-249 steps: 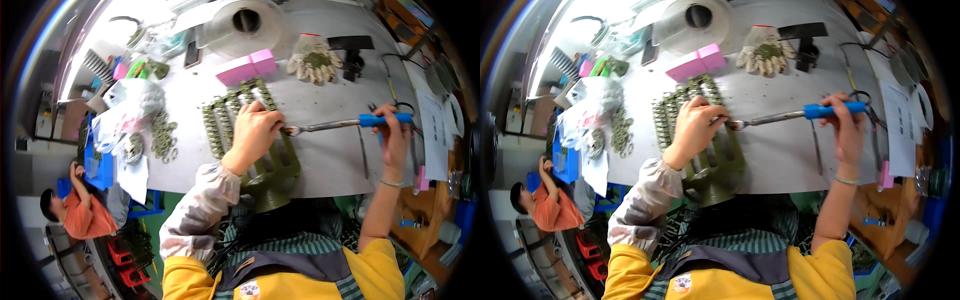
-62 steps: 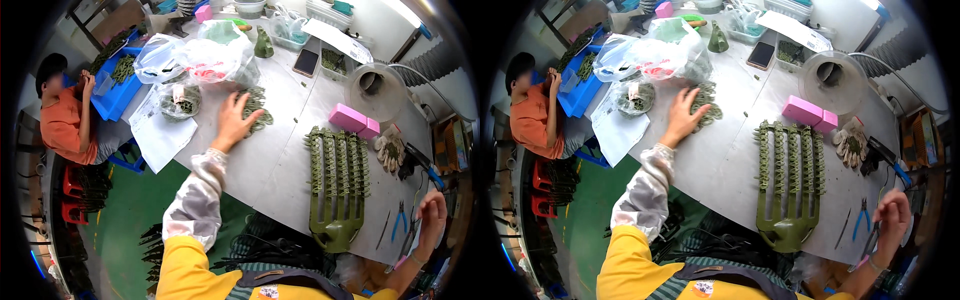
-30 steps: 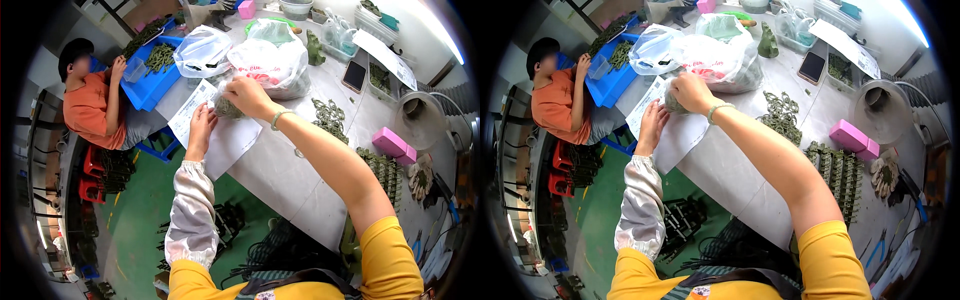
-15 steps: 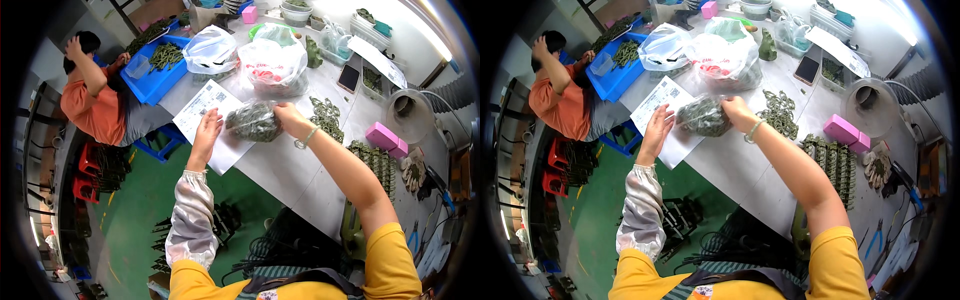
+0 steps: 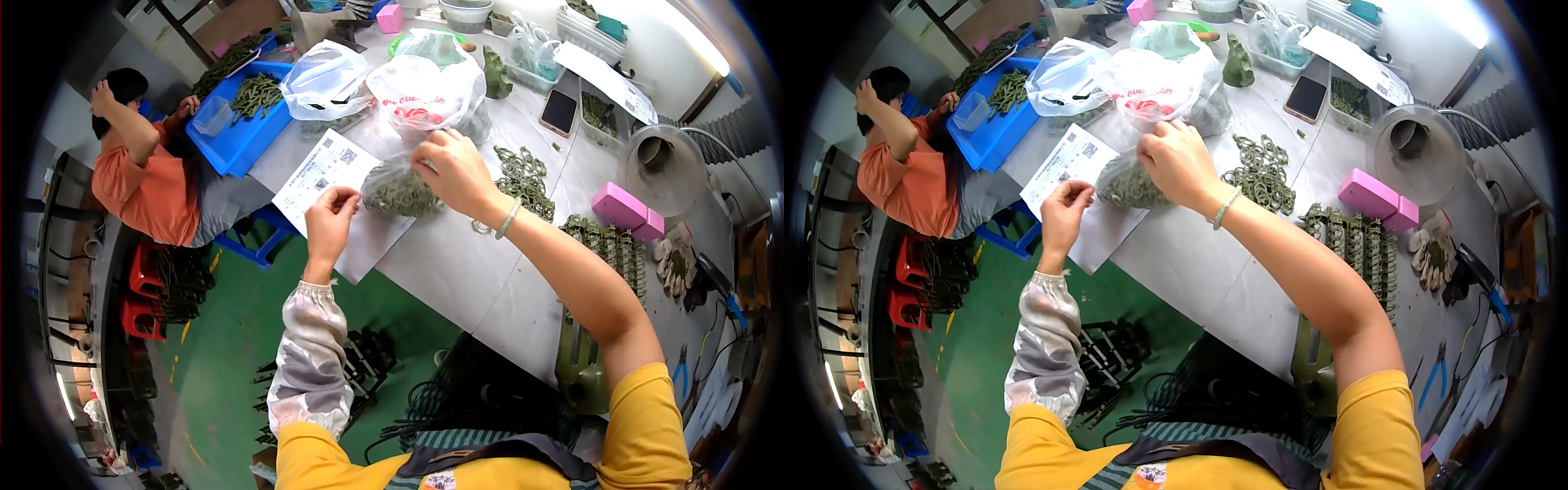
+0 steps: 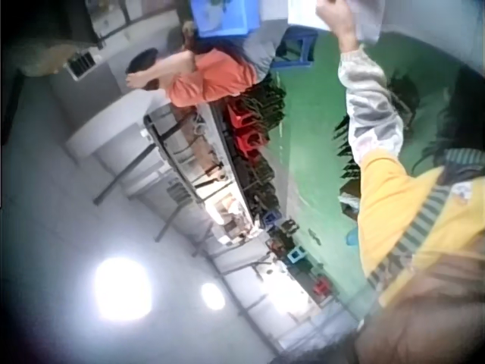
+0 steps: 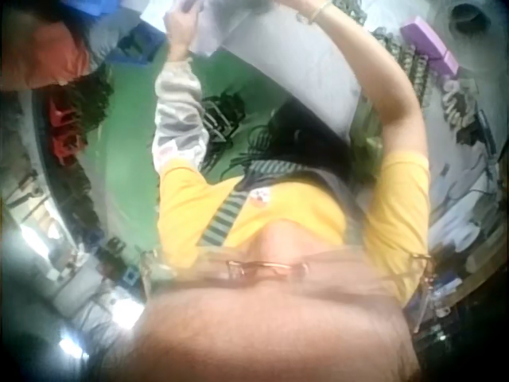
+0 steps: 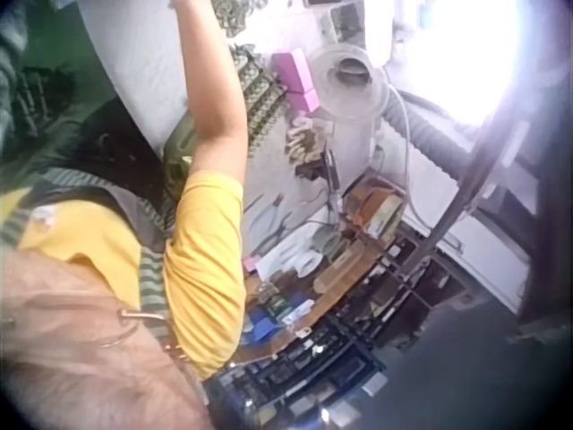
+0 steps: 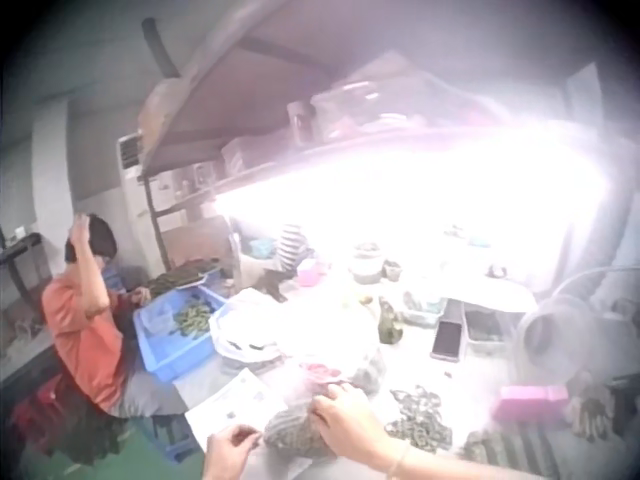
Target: The person assembles small green components onto a large green rake-like fixture using a soldering iron, picking up pieces from a pile and placing them into slots on the fixture. The person also handles a small plastic bag and places a piece into it.
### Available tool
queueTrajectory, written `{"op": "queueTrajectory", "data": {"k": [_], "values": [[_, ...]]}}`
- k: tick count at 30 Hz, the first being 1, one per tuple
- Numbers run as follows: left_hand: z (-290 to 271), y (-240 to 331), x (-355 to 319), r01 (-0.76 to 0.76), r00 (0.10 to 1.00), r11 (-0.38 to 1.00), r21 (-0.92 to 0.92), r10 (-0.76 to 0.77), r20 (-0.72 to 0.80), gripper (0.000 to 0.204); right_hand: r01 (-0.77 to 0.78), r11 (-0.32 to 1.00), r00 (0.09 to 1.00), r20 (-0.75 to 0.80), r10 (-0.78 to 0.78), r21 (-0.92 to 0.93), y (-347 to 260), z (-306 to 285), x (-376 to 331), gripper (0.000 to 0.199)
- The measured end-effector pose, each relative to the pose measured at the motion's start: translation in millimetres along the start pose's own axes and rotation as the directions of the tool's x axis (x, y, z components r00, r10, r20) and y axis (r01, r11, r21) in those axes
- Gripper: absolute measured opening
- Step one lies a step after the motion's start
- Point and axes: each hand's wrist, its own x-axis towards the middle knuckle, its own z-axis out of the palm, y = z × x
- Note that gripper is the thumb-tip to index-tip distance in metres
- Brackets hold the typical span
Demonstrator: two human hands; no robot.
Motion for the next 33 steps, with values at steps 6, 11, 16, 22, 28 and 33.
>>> {"op": "queueTrajectory", "data": {"k": [6,11,16,22,28,33], "values": [[10,63,25,-0.194,0.981,0.972,-0.131,0.194,-0.008,0.011,-0.317,0.792,0.947,0.215,0.238,0.521,-12,-13,22,0.018],[23,66,25,-0.258,0.966,0.939,-0.229,0.247,-0.075,0.026,-0.206,0.925,0.975,0.151,0.164,0.319,-10,-9,40,0.019],[28,74,19,0.594,0.75,0.26,-0.762,-0.523,0.406,0.068,-0.062,0.95,0.998,0.045,0.051,0.305,1,-21,47,0.022],[72,13,8,0.153,0.985,0.837,-0.525,-0.175,0.008,0.076,-0.292,0.896,0.956,0.088,0.278,0.334,-11,-41,57,0.026],[78,2,10,-0.051,0.996,0.914,-0.403,0.019,-0.084,0.07,-0.206,0.944,0.977,0.0,0.213,0.256,6,-50,40,0.028],[74,-1,9,-0.069,0.991,0.917,-0.393,0.019,-0.131,0.058,-0.346,0.881,0.926,-0.033,0.376,0.321,17,-66,49,0.034]]}}
